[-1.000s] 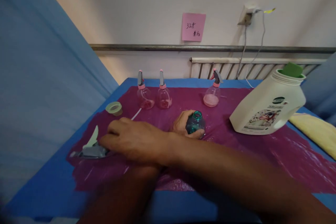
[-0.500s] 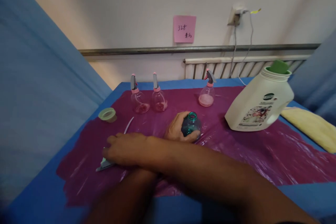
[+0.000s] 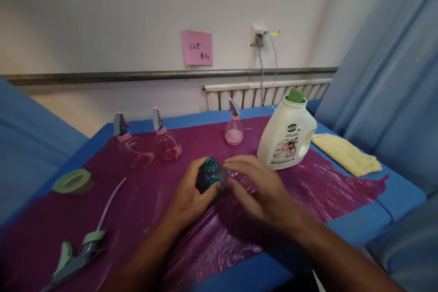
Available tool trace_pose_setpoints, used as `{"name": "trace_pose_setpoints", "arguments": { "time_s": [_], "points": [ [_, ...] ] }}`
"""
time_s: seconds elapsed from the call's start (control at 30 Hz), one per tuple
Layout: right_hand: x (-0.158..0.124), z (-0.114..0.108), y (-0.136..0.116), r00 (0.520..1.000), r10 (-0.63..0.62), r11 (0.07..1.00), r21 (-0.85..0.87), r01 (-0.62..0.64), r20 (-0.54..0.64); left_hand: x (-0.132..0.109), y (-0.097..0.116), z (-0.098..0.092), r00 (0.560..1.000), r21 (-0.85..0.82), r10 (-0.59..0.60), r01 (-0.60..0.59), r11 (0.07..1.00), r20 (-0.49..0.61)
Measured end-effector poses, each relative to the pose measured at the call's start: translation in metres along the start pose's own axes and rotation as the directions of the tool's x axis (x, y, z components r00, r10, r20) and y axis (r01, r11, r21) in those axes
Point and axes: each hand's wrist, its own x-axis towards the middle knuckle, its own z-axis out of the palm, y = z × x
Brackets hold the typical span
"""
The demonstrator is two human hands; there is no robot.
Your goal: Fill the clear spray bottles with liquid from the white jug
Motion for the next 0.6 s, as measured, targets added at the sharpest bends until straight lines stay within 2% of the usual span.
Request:
{"name": "trace_pose_setpoints", "arguments": {
  "time_s": [0.07,0.1,0.13,0.17,0.23,0.27,0.33,0.4,0.43,0.5,0.6],
  "points": [
    [-0.019,-0.030,0.024,0.979,0.107,0.985,-0.113,-0.127,-0.174,0.001,0.002,-0.002,1.000,0.028,-0.018,0.018,0.999,-0.002],
    [-0.027,-0.045,0.036,0.942,0.184,0.964,-0.138,-0.229,-0.279,0.001,0.003,-0.003,1.000,0.041,-0.024,0.024,0.999,0.002],
    [-0.033,-0.059,0.050,0.878,0.255,0.936,-0.123,-0.328,-0.405,0.001,0.004,-0.003,1.000,0.049,-0.022,0.022,0.999,0.011],
    [-0.036,-0.072,0.065,0.793,0.318,0.906,-0.080,-0.415,-0.520,0.001,0.005,-0.004,1.000,0.056,-0.017,0.016,0.998,0.021],
    [-0.039,-0.096,0.098,0.602,0.389,0.864,0.051,-0.500,-0.697,0.000,0.006,-0.005,0.999,0.068,-0.010,0.007,0.998,0.044],
    [-0.039,-0.106,0.115,0.533,0.415,0.852,0.109,-0.512,-0.738,0.000,0.006,-0.005,0.998,0.072,-0.013,0.008,0.997,0.059],
    [-0.038,-0.121,0.149,0.427,0.482,0.818,0.218,-0.532,-0.765,-0.001,0.006,-0.006,0.996,0.078,-0.027,0.020,0.997,0.087],
    [-0.037,-0.128,0.179,0.404,0.561,0.778,0.292,-0.556,-0.723,-0.002,0.006,-0.006,0.994,0.080,-0.042,0.034,0.996,0.105],
    [-0.036,-0.128,0.190,0.414,0.591,0.763,0.314,-0.565,-0.692,-0.002,0.006,-0.005,0.993,0.080,-0.053,0.044,0.996,0.107],
    [-0.036,-0.125,0.205,0.456,0.645,0.735,0.333,-0.591,-0.613,-0.003,0.005,-0.004,0.991,0.077,-0.091,0.083,0.994,0.097],
    [-0.036,-0.115,0.211,0.524,0.678,0.717,0.307,-0.626,-0.516,-0.005,0.005,-0.002,0.984,0.070,-0.158,0.152,0.986,0.083]
  ]
}}
